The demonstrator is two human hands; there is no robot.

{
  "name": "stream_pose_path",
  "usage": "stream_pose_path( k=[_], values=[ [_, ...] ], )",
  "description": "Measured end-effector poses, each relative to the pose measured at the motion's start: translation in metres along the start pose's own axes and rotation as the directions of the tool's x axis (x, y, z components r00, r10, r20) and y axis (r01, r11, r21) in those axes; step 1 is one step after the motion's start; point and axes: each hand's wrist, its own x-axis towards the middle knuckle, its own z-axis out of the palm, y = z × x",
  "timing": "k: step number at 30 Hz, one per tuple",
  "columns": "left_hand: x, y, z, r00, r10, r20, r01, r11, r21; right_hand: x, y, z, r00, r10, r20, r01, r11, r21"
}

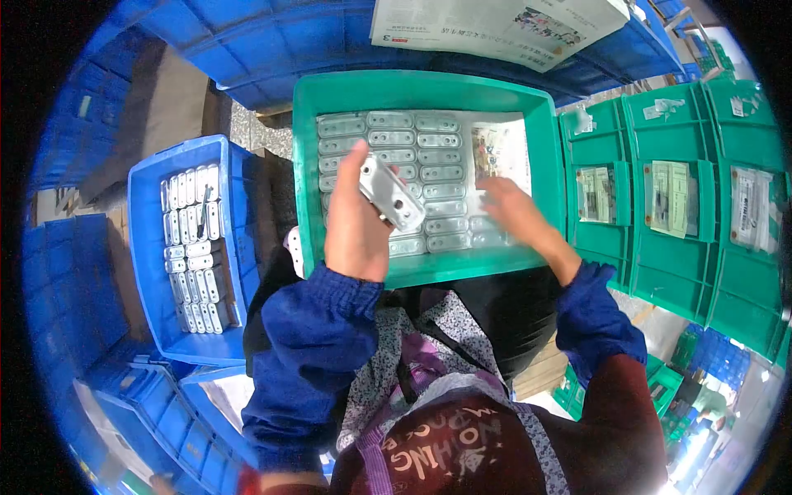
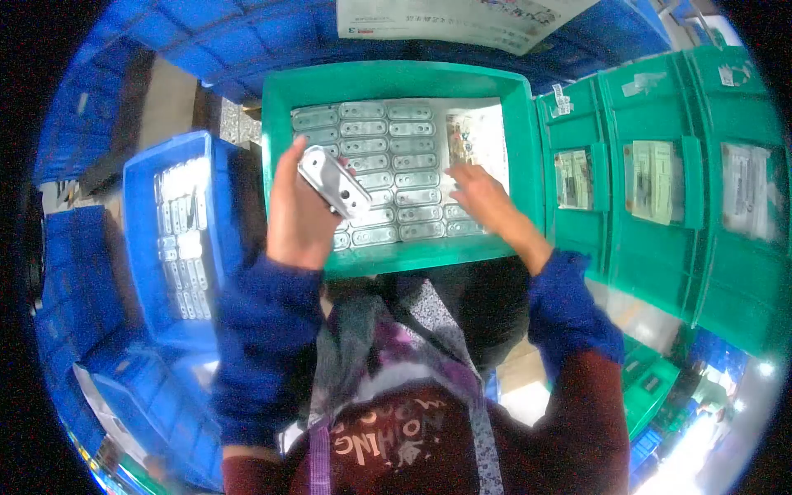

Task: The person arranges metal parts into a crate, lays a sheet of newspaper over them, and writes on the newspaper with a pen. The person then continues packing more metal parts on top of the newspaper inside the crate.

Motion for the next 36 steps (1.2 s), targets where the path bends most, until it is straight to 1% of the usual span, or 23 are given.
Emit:
stream_pose_path(
  k=[1,2,4,6,7,8,10,11,13,14,16,17,19,20,22,25,26,28,29,30,32,35,36],
  values=[
    [-0.003,-0.003,0.006,1.0,-0.007,0.01,0.006,0.999,0.051,0.013,-0.03,-0.023,0.998,0.064,-0.011,-0.061,0.974,0.22],
    [-0.005,-0.008,0.008,1.0,0.006,0.009,-0.007,0.998,0.069,0.023,-0.058,-0.042,0.991,0.132,-0.006,-0.117,0.895,0.43],
    [-0.004,-0.019,0.012,0.999,0.007,0.038,-0.01,0.995,0.101,0.029,-0.099,-0.058,0.996,0.079,-0.04,-0.037,0.781,0.624],
    [-0.006,-0.026,0.014,0.982,0.006,0.19,-0.036,0.987,0.156,0.033,-0.124,-0.059,0.997,0.055,-0.05,-0.017,0.828,0.56],
    [-0.003,-0.034,0.013,0.987,0.031,0.155,-0.062,0.978,0.197,0.034,-0.127,-0.06,0.996,0.091,-0.018,-0.074,0.895,0.439],
    [-0.002,-0.037,0.012,0.986,0.03,0.163,-0.063,0.978,0.201,0.034,-0.124,-0.06,0.995,0.096,-0.025,-0.076,0.896,0.438],
    [-0.004,-0.039,0.011,0.97,-0.039,0.24,-0.019,0.971,0.237,0.037,-0.117,-0.058,0.981,0.193,0.028,-0.176,0.811,0.559],
    [-0.005,-0.038,0.011,0.964,-0.087,0.253,0.015,0.962,0.273,0.035,-0.115,-0.06,0.946,0.287,0.149,-0.308,0.661,0.684],
    [-0.005,-0.042,0.014,0.984,-0.061,0.17,-0.028,0.878,0.478,0.03,-0.089,-0.048,0.963,0.232,0.133,-0.254,0.637,0.728],
    [-0.015,-0.04,0.016,0.981,0.014,0.192,-0.122,0.815,0.566,0.03,-0.073,-0.043,0.97,0.224,0.099,-0.236,0.751,0.616],
    [-0.014,-0.031,0.018,0.982,0.031,0.186,-0.121,0.859,0.497,0.022,-0.024,-0.014,0.988,0.118,-0.098,-0.082,0.946,0.315],
    [-0.011,-0.027,0.016,0.985,0.042,0.169,-0.113,0.891,0.44,0.019,-0.013,-0.01,0.976,0.214,-0.051,-0.193,0.945,0.263],
    [-0.01,-0.017,0.015,0.982,0.068,0.175,-0.128,0.924,0.361,0.009,0.018,0.004,0.972,0.233,0.03,-0.235,0.958,0.165],
    [-0.008,-0.017,0.014,0.982,0.097,0.164,-0.153,0.916,0.37,0.006,0.028,0.013,0.959,0.272,0.077,-0.278,0.956,0.094],
    [-0.009,-0.015,0.014,0.983,0.088,0.164,-0.144,0.917,0.372,-0.002,0.044,0.023,0.976,0.207,0.071,-0.211,0.976,0.059],
    [-0.008,-0.018,0.012,0.986,0.07,0.152,-0.124,0.914,0.385,-0.009,0.051,0.035,0.999,0.033,-0.014,-0.032,0.996,0.088],
    [-0.007,-0.018,0.011,0.984,0.067,0.166,-0.127,0.915,0.383,-0.014,0.05,0.04,0.999,0.011,-0.053,-0.007,0.998,0.064],
    [-0.007,-0.018,0.01,0.982,0.061,0.18,-0.127,0.916,0.381,-0.011,0.053,0.047,0.981,0.117,0.154,-0.119,0.993,0.002],
    [-0.007,-0.017,0.01,0.982,0.059,0.181,-0.125,0.915,0.384,-0.013,0.053,0.051,0.985,0.119,0.122,-0.11,0.991,-0.079],
    [-0.007,-0.016,0.011,0.981,0.058,0.183,-0.126,0.913,0.388,-0.013,0.054,0.051,0.985,0.119,0.122,-0.11,0.991,-0.078],
    [-0.007,-0.016,0.009,0.981,0.062,0.185,-0.131,0.913,0.387,-0.014,0.056,0.051,0.998,0.057,0.008,-0.057,0.998,-0.013],
    [-0.008,-0.017,0.008,0.98,0.059,0.193,-0.131,0.912,0.388,0.0,0.042,0.025,0.991,0.124,-0.056,-0.123,0.992,0.016],
    [-0.008,-0.017,0.009,0.978,0.055,0.199,-0.132,0.91,0.394,0.006,0.047,0.028,0.991,0.103,-0.087,-0.11,0.991,-0.074]
  ],
)
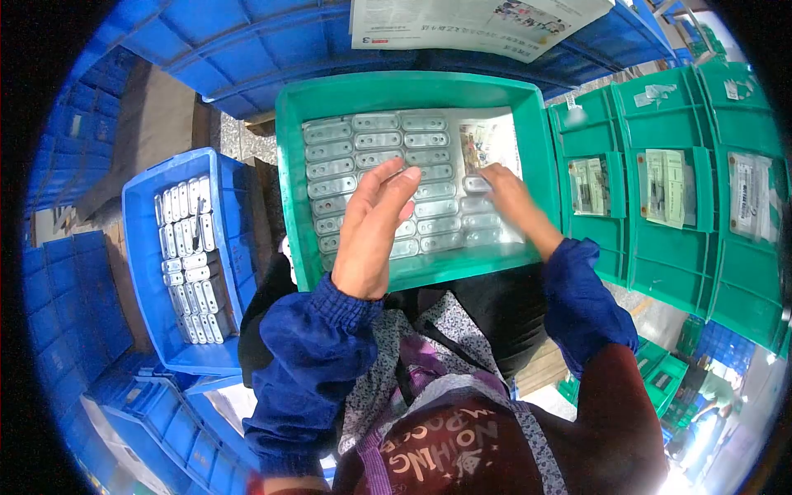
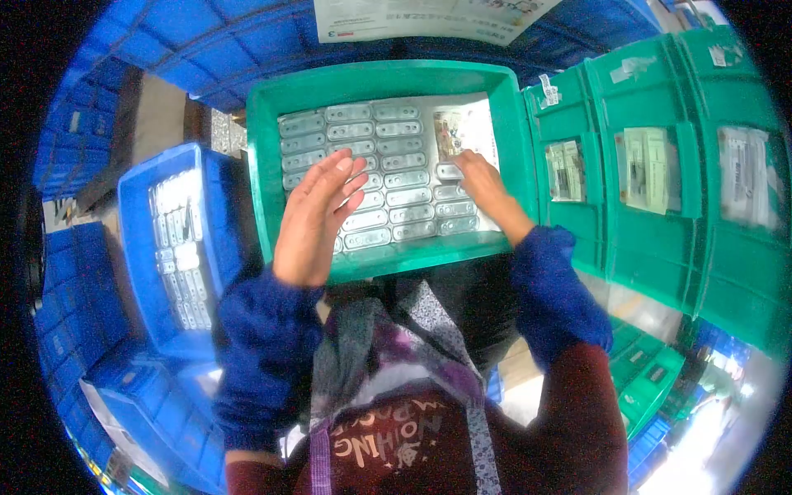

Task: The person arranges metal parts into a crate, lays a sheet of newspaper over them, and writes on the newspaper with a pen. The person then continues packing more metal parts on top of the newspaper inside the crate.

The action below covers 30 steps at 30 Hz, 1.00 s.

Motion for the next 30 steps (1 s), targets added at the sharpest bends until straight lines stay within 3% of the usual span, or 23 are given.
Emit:
stream_pose_path(
  k=[5,9,11,19,23,25,26,30],
  values=[
    [0.0,0.002,-0.001,1.0,-0.001,0.003,0.001,1.0,-0.021,0.009,0.009,0.015,0.987,0.01,0.163,0.005,0.996,-0.091],
    [0.001,0.002,-0.003,1.0,-0.008,0.008,0.008,0.999,-0.038,0.013,0.008,0.006,0.993,0.004,0.118,-0.008,0.999,0.034],
    [0.001,0.002,-0.003,1.0,-0.012,0.009,0.012,0.999,-0.039,0.023,0.019,0.008,0.998,0.014,0.059,-0.013,1.0,-0.019],
    [0.0,0.006,-0.004,1.0,-0.019,0.006,0.019,0.997,-0.07,0.044,0.017,0.002,0.968,0.052,0.245,-0.033,0.996,-0.081],
    [0.001,0.005,-0.004,1.0,-0.017,0.01,0.017,0.997,-0.07,0.059,0.027,-0.001,0.997,0.049,0.066,-0.047,0.999,-0.025],
    [0.001,0.005,-0.003,1.0,-0.015,0.01,0.015,0.998,-0.064,0.064,0.025,-0.002,0.992,0.077,0.102,-0.077,0.997,-0.001],
    [0.001,0.006,-0.003,1.0,-0.013,0.015,0.014,0.997,-0.071,0.066,0.039,0.013,0.998,0.003,0.06,-0.004,1.0,0.004],
    [0.0,0.007,-0.006,1.0,-0.012,0.011,0.012,0.997,-0.077,0.067,0.037,0.014,0.98,0.031,0.199,-0.026,0.999,-0.027]
  ],
)
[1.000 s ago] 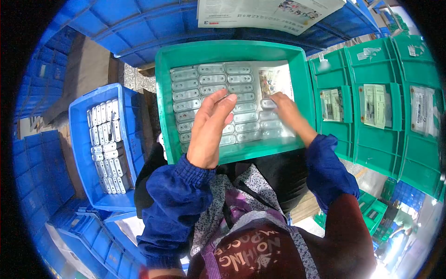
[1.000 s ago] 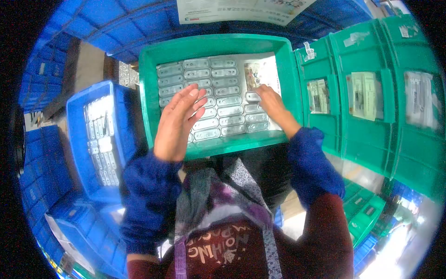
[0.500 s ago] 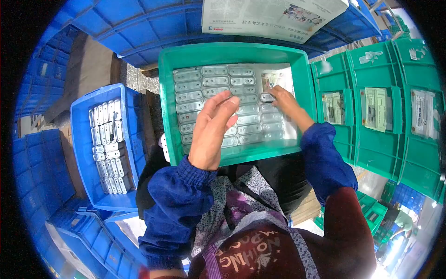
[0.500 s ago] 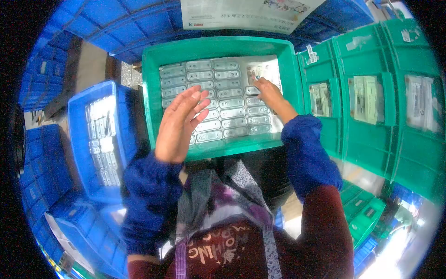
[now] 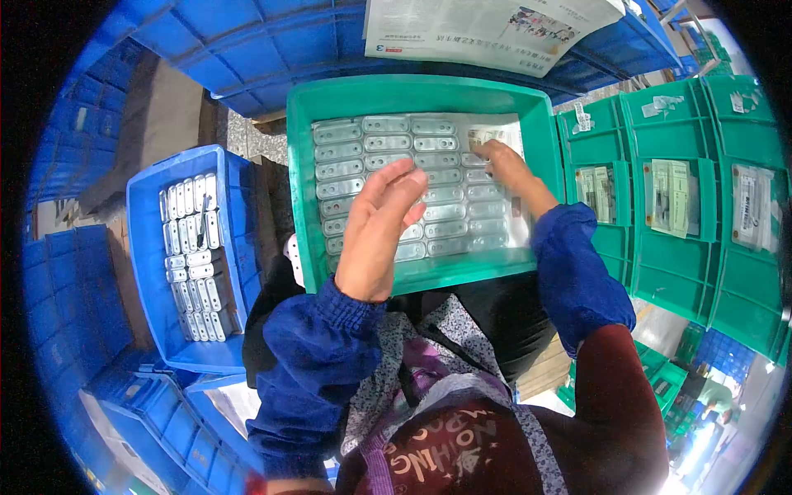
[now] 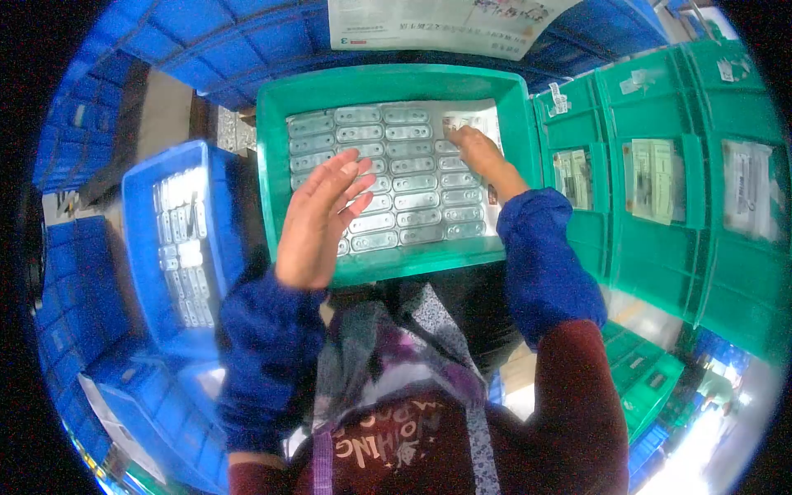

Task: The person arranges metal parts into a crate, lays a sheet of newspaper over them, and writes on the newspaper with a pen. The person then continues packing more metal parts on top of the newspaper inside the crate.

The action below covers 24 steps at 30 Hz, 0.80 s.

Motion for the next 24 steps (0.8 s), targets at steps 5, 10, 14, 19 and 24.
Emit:
stream_pose_path(
  k=[5,10,14,19,24],
  values=[
    [-0.001,0.002,0.001,1.0,-0.001,0.004,0.001,1.0,0.009,-0.016,-0.023,-0.022,0.994,0.045,-0.095,-0.047,0.999,-0.018],
    [-0.003,0.007,-0.002,1.0,0.02,0.001,-0.02,1.0,0.001,-0.056,-0.016,0.016,0.854,0.515,-0.075,-0.512,0.857,0.056],
    [-0.006,0.009,-0.002,1.0,0.014,0.015,-0.015,1.0,0.017,-0.095,-0.022,0.038,0.842,0.531,0.095,-0.536,0.843,0.048],
    [-0.01,0.009,-0.001,0.999,0.017,0.042,-0.016,1.0,-0.015,-0.099,-0.009,0.055,0.81,0.583,0.064,-0.586,0.8,0.132],
    [-0.011,0.01,-0.003,0.998,0.033,0.059,-0.031,0.999,-0.032,-0.105,-0.006,0.052,0.834,0.551,0.02,-0.544,0.817,0.19]
  ],
)
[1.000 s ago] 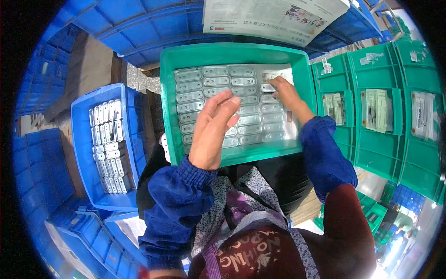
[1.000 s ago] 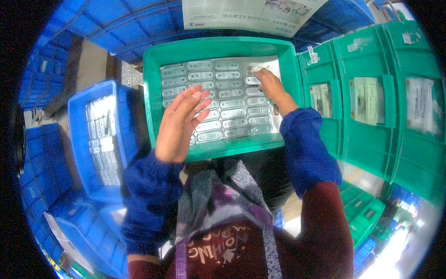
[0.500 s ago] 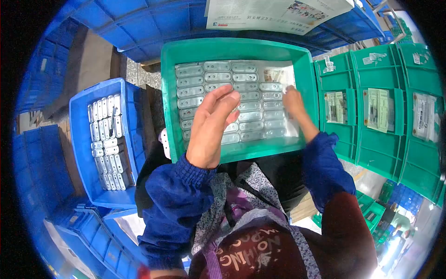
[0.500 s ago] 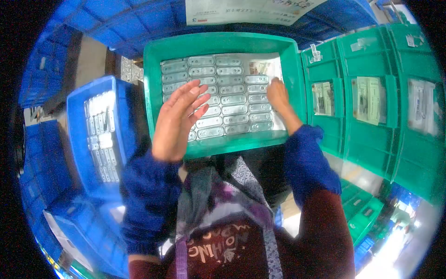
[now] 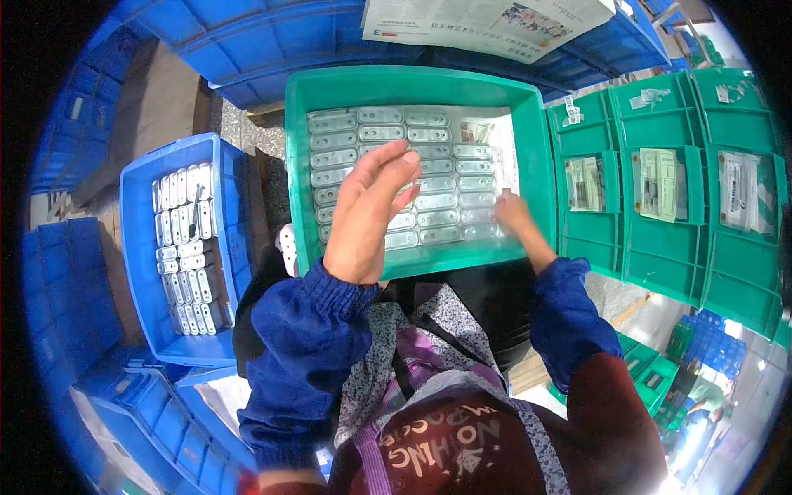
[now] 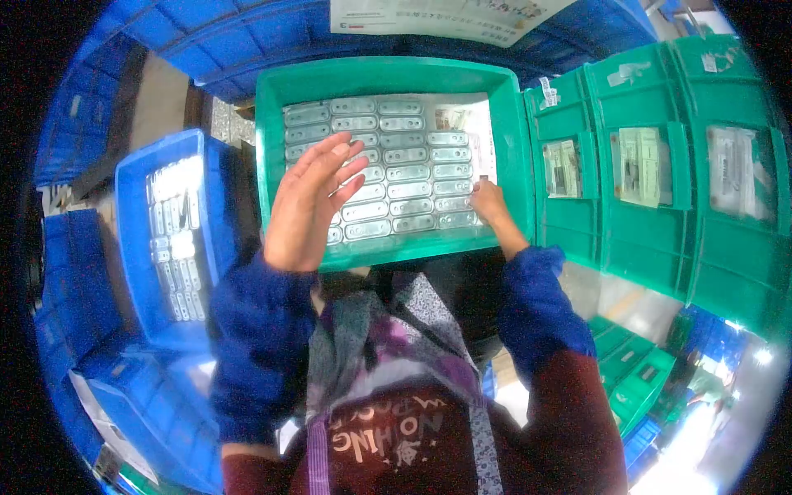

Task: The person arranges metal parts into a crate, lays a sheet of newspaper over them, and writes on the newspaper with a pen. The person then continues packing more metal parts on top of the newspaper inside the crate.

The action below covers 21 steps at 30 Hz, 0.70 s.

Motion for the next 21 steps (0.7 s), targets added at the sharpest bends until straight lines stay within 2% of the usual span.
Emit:
stream_pose_path(
  k=[4,6,8,11,12,13,14,15,16,17,19,20,21],
  values=[
    [-0.004,0.007,-0.004,1.0,0.018,0.001,-0.018,0.999,-0.033,-0.001,0.001,-0.001,0.994,0.052,0.098,-0.052,0.999,-0.003],
    [-0.005,0.013,-0.01,0.999,0.038,-0.022,-0.039,0.996,-0.076,-0.009,0.0,0.001,0.996,0.004,0.09,0.004,0.996,-0.088],
    [-0.012,0.026,-0.022,0.995,0.1,-0.021,-0.101,0.99,-0.101,-0.003,0.022,0.016,0.982,0.009,0.188,0.018,0.99,-0.143],
    [-0.044,0.062,-0.044,0.973,0.23,-0.037,-0.233,0.962,-0.142,0.007,0.031,0.021,0.948,-0.166,0.272,0.248,0.92,-0.304],
    [-0.059,0.077,-0.052,0.955,0.294,-0.049,-0.298,0.944,-0.145,0.013,0.047,0.029,0.944,-0.288,0.16,0.324,0.901,-0.29],
    [-0.082,0.096,-0.062,0.929,0.36,-0.086,-0.37,0.905,-0.211,0.009,0.029,0.016,0.968,-0.063,0.242,0.125,0.959,-0.254],
    [-0.097,0.105,-0.081,0.88,0.461,-0.116,-0.475,0.859,-0.191,0.012,0.047,0.027,0.973,-0.187,0.137,0.213,0.954,-0.212],
    [-0.111,0.108,-0.105,0.806,0.561,-0.187,-0.585,0.804,-0.11,0.029,0.081,0.045,0.977,-0.187,0.103,0.205,0.953,-0.223],
    [-0.125,0.107,-0.128,0.708,0.6,-0.372,-0.632,0.774,0.045,0.022,0.063,0.029,0.977,-0.094,0.193,0.12,0.985,-0.124],
    [-0.131,0.097,-0.167,0.625,0.636,-0.452,-0.612,0.759,0.222,0.015,0.051,0.012,0.957,-0.003,0.291,0.015,0.999,-0.04],
    [-0.134,0.054,-0.27,0.471,0.607,-0.64,-0.335,0.794,0.507,0.014,0.066,0.013,0.966,-0.253,0.056,0.252,0.967,0.022],
    [-0.135,0.013,-0.342,0.402,0.693,-0.598,0.012,0.649,0.761,0.007,0.056,0.005,0.96,-0.278,-0.007,0.278,0.96,0.042],
    [-0.137,-0.02,-0.381,0.365,0.663,-0.654,0.278,0.593,0.756,0.0,0.048,-0.009,0.952,-0.298,-0.073,0.302,0.951,0.063]
  ],
)
